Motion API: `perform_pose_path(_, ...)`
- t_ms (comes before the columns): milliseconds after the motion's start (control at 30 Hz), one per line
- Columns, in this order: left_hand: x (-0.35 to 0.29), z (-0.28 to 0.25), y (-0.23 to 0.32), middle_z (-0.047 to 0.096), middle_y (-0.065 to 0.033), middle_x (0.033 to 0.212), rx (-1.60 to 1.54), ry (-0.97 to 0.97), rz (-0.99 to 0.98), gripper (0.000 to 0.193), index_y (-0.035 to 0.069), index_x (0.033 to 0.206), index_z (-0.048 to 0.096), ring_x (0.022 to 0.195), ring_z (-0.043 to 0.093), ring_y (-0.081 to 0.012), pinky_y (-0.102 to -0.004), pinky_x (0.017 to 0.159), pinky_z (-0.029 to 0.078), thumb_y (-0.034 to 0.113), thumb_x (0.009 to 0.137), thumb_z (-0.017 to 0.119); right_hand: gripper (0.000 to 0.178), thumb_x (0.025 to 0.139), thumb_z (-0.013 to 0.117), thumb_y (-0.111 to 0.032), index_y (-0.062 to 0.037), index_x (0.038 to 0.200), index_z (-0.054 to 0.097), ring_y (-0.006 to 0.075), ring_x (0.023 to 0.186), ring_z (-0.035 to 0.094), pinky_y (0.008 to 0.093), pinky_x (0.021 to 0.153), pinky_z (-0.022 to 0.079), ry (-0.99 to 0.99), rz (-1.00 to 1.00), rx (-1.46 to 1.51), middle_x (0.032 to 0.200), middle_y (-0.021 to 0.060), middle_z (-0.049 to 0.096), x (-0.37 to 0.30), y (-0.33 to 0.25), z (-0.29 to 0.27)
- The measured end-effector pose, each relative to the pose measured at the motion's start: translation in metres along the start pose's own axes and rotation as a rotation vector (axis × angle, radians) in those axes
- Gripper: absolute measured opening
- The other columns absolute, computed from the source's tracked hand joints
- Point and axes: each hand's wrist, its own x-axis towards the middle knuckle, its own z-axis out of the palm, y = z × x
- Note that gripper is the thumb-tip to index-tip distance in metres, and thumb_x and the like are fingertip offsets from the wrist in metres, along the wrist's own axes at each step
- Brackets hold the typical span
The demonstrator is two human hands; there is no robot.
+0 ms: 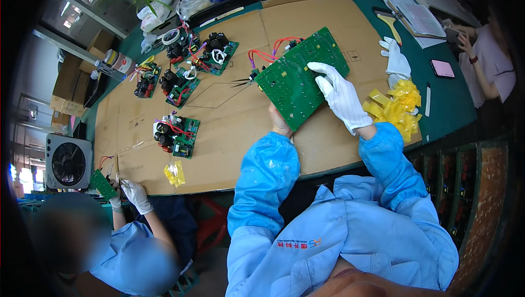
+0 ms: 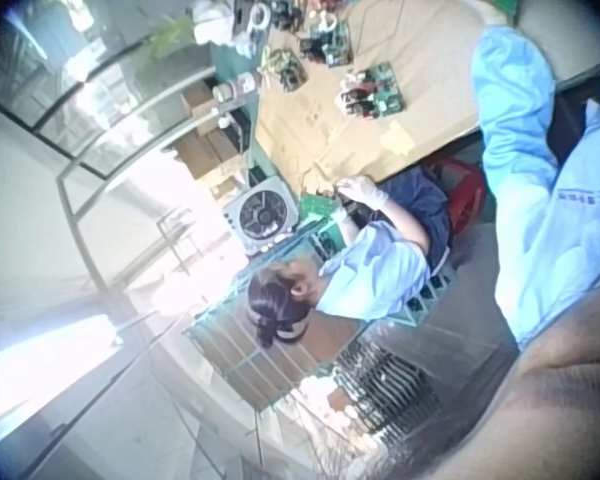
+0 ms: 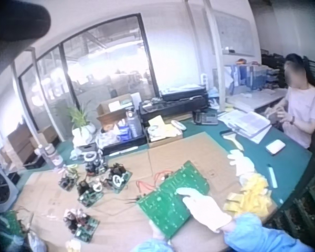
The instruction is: Assembling and inspecting printed circuit boards at an industrial workbench.
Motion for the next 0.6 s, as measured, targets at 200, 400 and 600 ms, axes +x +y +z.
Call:
perform_pose_path(200, -0.001, 0.003, 0.003, 0.062, -0.0192, 0.129, -0.05, -0.051, -0.05, 0.061, 0.0, 0.141, 0.05, 0.113, 0.065, -0.0328, -0.0466, 0.096, 0.057, 0.042, 0.099, 0.04, 0.034, 0.101, 0.052, -0.012, -0.0109, 0.135, 0.056, 0.0347, 0.114, 0.063, 0.0371, 0.095, 0.05, -0.092, -0.001, -0.171, 0.126, 0.0137, 0.063, 0.004, 0.0, 0.0)
perform_pose_path(400, -0.001, 0.001, 0.004, 0.061, -0.0202, 0.131, 0.012, -0.076, -0.04, 0.066, 0.0, 0.141, 0.05, 0.115, 0.064, -0.0316, -0.0442, 0.098, 0.055, 0.05, 0.099, 0.038, 0.035, 0.101, 0.053, -0.012, -0.0115, 0.136, 0.055, 0.0367, 0.115, 0.062, 0.0385, 0.096, 0.05, -0.104, -0.02, -0.156, 0.127, 0.0142, 0.063, 0.004, -0.001, 0.001)
perform_pose_path(600, 0.0, 0.007, 0.002, 0.062, -0.019, 0.13, -0.07, -0.049, -0.033, 0.064, 0.001, 0.141, 0.05, 0.113, 0.065, -0.0305, -0.043, 0.097, 0.056, 0.049, 0.099, 0.04, 0.034, 0.101, 0.051, -0.013, -0.0075, 0.135, 0.058, 0.0222, 0.12, 0.061, 0.0324, 0.099, 0.047, -0.041, -0.022, 0.022, 0.131, 0.0103, 0.063, 0.007, 0.008, 0.006)
